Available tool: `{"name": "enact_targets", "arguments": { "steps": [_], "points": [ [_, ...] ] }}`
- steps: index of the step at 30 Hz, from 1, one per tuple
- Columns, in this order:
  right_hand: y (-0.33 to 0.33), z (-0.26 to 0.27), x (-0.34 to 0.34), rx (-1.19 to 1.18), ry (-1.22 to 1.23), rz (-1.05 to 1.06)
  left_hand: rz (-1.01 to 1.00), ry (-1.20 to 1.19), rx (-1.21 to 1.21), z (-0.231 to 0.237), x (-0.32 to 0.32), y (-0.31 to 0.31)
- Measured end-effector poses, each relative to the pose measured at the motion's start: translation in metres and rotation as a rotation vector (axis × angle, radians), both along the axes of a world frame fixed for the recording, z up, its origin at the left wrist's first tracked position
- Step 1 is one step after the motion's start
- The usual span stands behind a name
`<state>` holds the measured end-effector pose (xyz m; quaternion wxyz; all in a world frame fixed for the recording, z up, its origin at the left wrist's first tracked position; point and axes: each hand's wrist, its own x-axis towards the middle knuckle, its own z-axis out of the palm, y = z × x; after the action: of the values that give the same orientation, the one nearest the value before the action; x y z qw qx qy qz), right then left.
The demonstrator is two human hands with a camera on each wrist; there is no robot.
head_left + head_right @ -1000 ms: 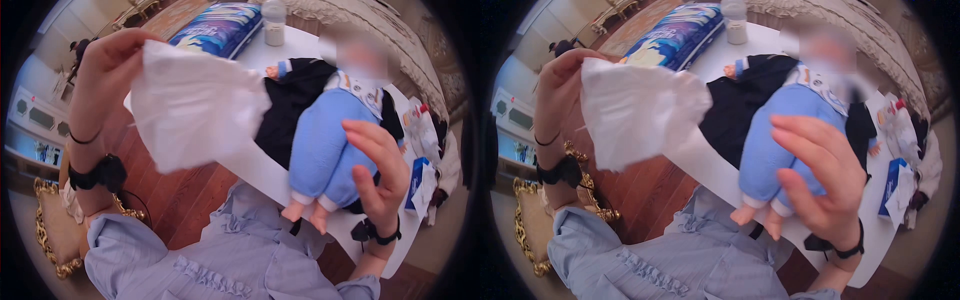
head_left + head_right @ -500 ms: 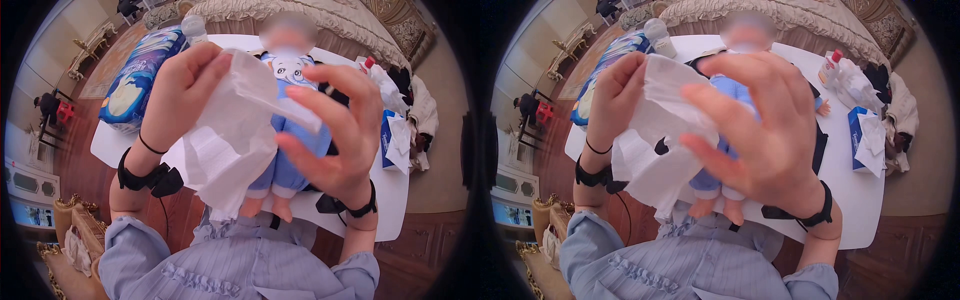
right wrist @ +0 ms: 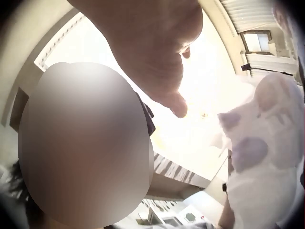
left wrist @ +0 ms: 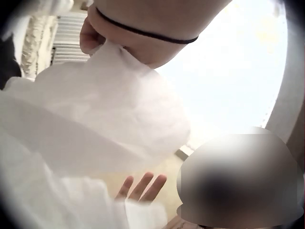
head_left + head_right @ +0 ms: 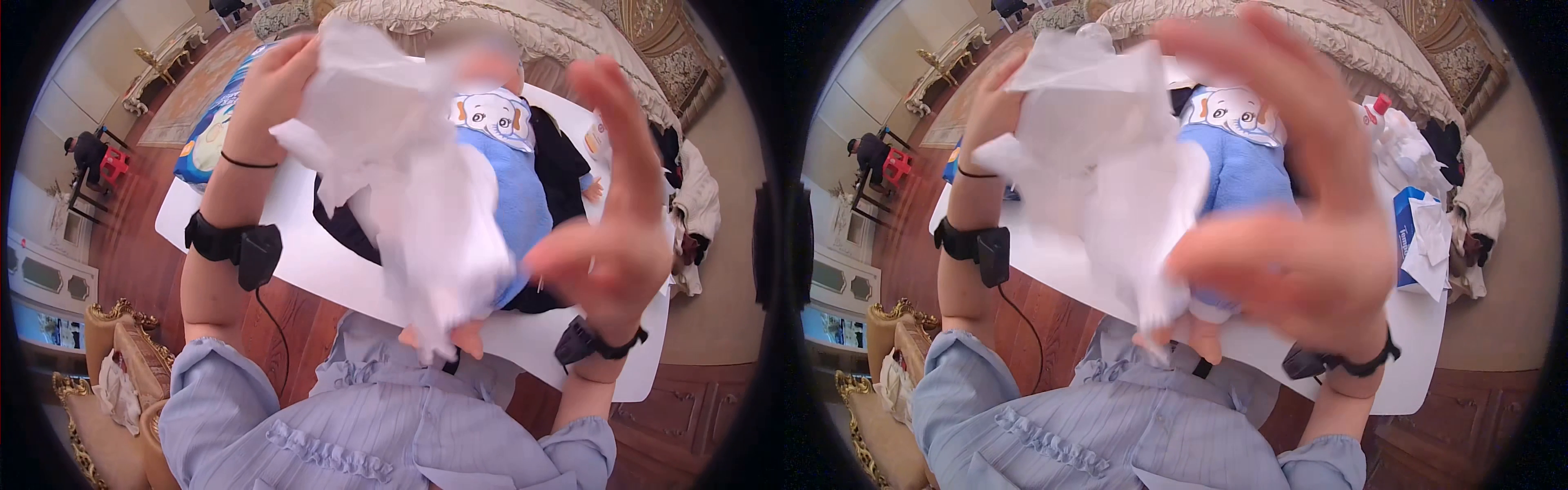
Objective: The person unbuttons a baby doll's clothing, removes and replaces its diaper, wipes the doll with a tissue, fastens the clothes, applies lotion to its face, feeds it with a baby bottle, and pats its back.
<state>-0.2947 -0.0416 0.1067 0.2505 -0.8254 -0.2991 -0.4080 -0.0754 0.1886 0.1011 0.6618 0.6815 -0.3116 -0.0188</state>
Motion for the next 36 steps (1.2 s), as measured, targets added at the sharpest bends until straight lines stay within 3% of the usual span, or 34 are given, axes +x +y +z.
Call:
{"name": "enact_targets", "arguments": {
  "steps": [1,3,4,5,6,7,10,11,12,13,15,16,17,18,19,20,21,23,24,27,29,30,31,32,36],
  "points": [
    [-0.009,0.000,0.003,0.143,-0.027,0.065,-0.004,-0.003,0.000,-0.012,0.003,0.006],
    [-0.022,-0.011,0.009,0.508,0.142,0.107,-0.001,0.357,-0.122,-0.032,-0.002,0.014],
    [-0.027,-0.016,0.015,0.512,0.145,0.099,-0.033,0.457,-0.147,-0.036,-0.010,0.017],
    [-0.031,-0.022,0.022,0.677,0.302,0.094,-0.038,0.464,-0.143,-0.043,-0.009,0.022],
    [-0.033,-0.028,0.025,0.842,0.461,0.088,-0.184,0.643,-0.225,-0.055,-0.004,0.031],
    [-0.030,-0.034,0.026,0.847,0.466,0.081,-0.332,0.820,-0.308,-0.061,-0.004,0.035],
    [-0.005,-0.042,0.028,0.551,0.574,-0.160,-0.310,0.700,-0.456,-0.060,-0.026,0.036],
    [0.001,-0.045,0.029,0.555,0.575,-0.164,-0.278,0.650,-0.550,-0.052,-0.036,0.035],
    [0.005,-0.051,0.032,0.372,0.500,-0.327,-0.481,0.563,-0.564,-0.046,-0.042,0.036],
    [0.007,-0.055,0.034,0.185,0.420,-0.487,-0.488,0.566,-0.561,-0.047,-0.041,0.042],
    [0.008,-0.059,0.038,0.133,0.438,-0.505,-0.192,0.289,-0.431,-0.048,-0.034,0.057],
    [0.007,-0.062,0.041,0.078,0.459,-0.514,-0.334,0.083,-0.504,-0.037,-0.049,0.053],
    [0.006,-0.068,0.044,0.082,0.458,-0.529,-0.349,0.086,-0.502,-0.038,-0.046,0.050],
    [0.005,-0.076,0.048,0.094,0.404,-0.486,-0.320,0.119,-0.491,-0.056,-0.109,0.058],
    [0.004,-0.080,0.050,0.104,0.350,-0.443,-0.291,0.151,-0.479,-0.060,-0.119,0.062],
    [0.004,-0.078,0.052,0.270,0.502,-0.342,-0.263,0.182,-0.466,-0.067,-0.142,0.056],
    [0.003,-0.077,0.054,0.276,0.498,-0.356,-0.234,0.212,-0.452,-0.067,-0.138,0.053],
    [0.002,-0.078,0.057,0.789,0.917,0.002,-0.168,0.269,-0.417,-0.066,-0.125,0.045],
    [-0.001,-0.071,0.053,0.904,0.994,0.079,-0.131,0.296,-0.398,-0.064,-0.117,0.042],
    [-0.002,-0.076,0.053,1.079,0.962,0.259,-0.004,0.379,-0.334,-0.062,-0.094,0.034],
    [0.000,-0.070,0.048,1.099,0.987,0.302,0.092,0.433,-0.294,-0.062,-0.086,0.033],
    [0.004,-0.064,0.046,1.175,0.873,0.291,0.141,0.459,-0.276,-0.064,-0.084,0.033],
    [0.006,-0.062,0.044,1.250,0.756,0.277,0.188,0.484,-0.257,-0.080,-0.150,0.061],
    [-0.003,-0.064,0.045,1.221,0.665,0.262,0.233,0.509,-0.235,-0.080,-0.146,0.074],
    [-0.018,-0.049,0.037,1.085,0.710,0.318,0.412,0.606,-0.141,-0.082,-0.142,0.110]
  ]
}}
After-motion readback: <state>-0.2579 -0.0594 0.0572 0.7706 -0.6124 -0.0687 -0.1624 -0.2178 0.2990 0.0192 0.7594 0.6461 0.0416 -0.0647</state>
